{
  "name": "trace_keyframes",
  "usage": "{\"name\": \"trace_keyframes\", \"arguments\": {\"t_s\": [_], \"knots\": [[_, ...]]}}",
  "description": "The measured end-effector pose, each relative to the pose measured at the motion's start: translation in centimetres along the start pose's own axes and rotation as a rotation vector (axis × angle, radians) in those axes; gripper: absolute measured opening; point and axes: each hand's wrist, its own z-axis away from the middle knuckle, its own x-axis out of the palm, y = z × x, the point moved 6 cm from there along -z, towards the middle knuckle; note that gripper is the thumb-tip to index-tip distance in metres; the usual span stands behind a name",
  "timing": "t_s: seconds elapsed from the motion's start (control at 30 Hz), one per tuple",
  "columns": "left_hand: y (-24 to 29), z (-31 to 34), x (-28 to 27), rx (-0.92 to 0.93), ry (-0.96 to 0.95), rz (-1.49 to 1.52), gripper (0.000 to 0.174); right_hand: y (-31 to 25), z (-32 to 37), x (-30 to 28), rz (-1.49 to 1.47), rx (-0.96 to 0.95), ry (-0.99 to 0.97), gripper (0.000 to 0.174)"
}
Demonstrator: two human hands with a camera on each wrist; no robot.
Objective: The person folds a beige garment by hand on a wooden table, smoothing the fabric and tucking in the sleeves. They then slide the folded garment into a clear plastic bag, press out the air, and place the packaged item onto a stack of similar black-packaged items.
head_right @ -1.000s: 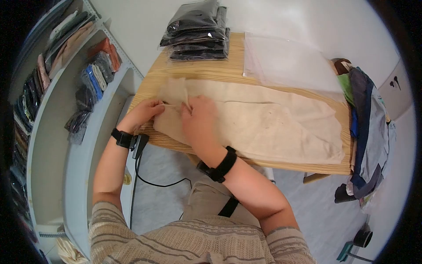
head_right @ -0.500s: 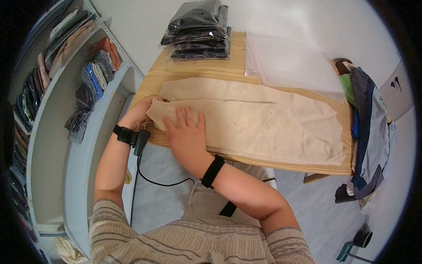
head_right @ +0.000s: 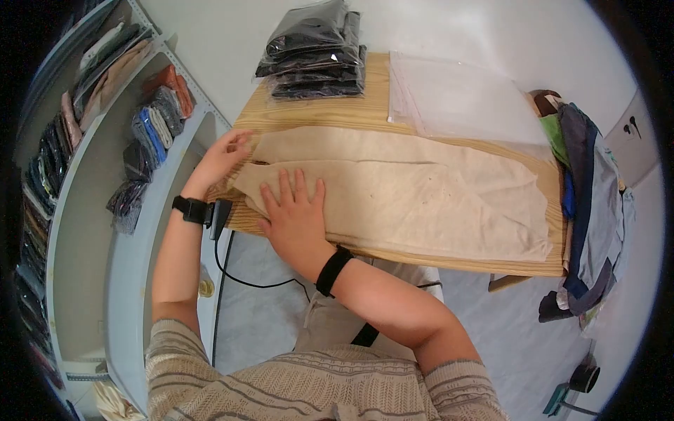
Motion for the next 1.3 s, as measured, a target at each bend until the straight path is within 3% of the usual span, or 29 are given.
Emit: {"name": "trace_keyframes", "arguments": {"t_s": [0.03,0.07,0.13,0.37,0.43,0.53,0.67,0.73,0.83,0.9,0.97,1.03,1.07,1.13,1.23,1.3], "knots": [[1.1,-0.3,0.3,0.173,-0.015,-0.114,0.041,-0.1,0.0,0.0,0.000,-0.003,0.001,0.060],[1.2,-0.7,0.4,0.174,-0.014,-0.114,0.041,-0.1,0.0,0.0,-0.001,0.000,0.000,0.060],[1.4,-1.3,2.4,0.020,-0.291,0.147,0.047,0.1,-0.2,-0.1,0.002,0.007,0.004,0.060],[1.1,-3.4,3.2,-0.116,-0.128,-0.384,0.052,0.3,-0.2,0.3,0.001,0.017,0.019,0.048],[2.0,-2.2,3.5,-0.356,-0.264,-0.226,0.050,0.6,-0.4,0.1,-0.004,0.022,0.037,0.044],[2.1,-1.5,3.8,-0.438,-0.281,-0.146,0.043,1.6,-0.5,-0.5,-0.081,0.031,-0.003,0.037],[2.3,-0.3,4.5,-0.411,-0.296,-0.168,0.038,2.4,-0.6,-0.9,-0.216,0.046,-0.027,0.044],[1.3,-0.4,5.0,-0.369,-0.135,0.098,0.031,2.8,-0.5,-0.9,-0.259,0.051,-0.025,0.047],[2.2,0.0,5.0,-0.336,-0.139,0.166,0.028,3.4,-0.2,-2.3,-0.314,0.085,-0.008,0.050],[2.0,0.1,4.7,-0.412,-0.176,0.154,0.030,4.2,0.7,-4.4,0.011,0.094,0.032,0.053],[1.6,0.5,4.9,-0.487,-0.210,0.143,0.032,5.6,1.6,-5.3,0.044,0.162,0.048,0.053],[2.0,1.0,5.6,-0.515,-0.133,0.518,0.038,7.2,2.4,-5.9,0.079,0.238,0.068,0.053],[2.2,1.0,5.7,-0.512,-0.142,0.512,0.038,7.9,2.9,-5.7,0.105,0.272,0.006,0.057],[2.3,1.8,5.6,-0.678,-0.065,0.504,0.042,8.8,3.4,-5.2,0.132,0.315,-0.055,0.062],[1.0,1.3,6.9,-0.665,-0.210,0.638,0.044,8.6,3.7,-5.0,0.118,0.292,-0.034,0.063],[0.7,1.0,7.0,-0.611,-0.205,0.638,0.043,8.5,3.6,-5.0,0.139,0.296,-0.036,0.063]]}}
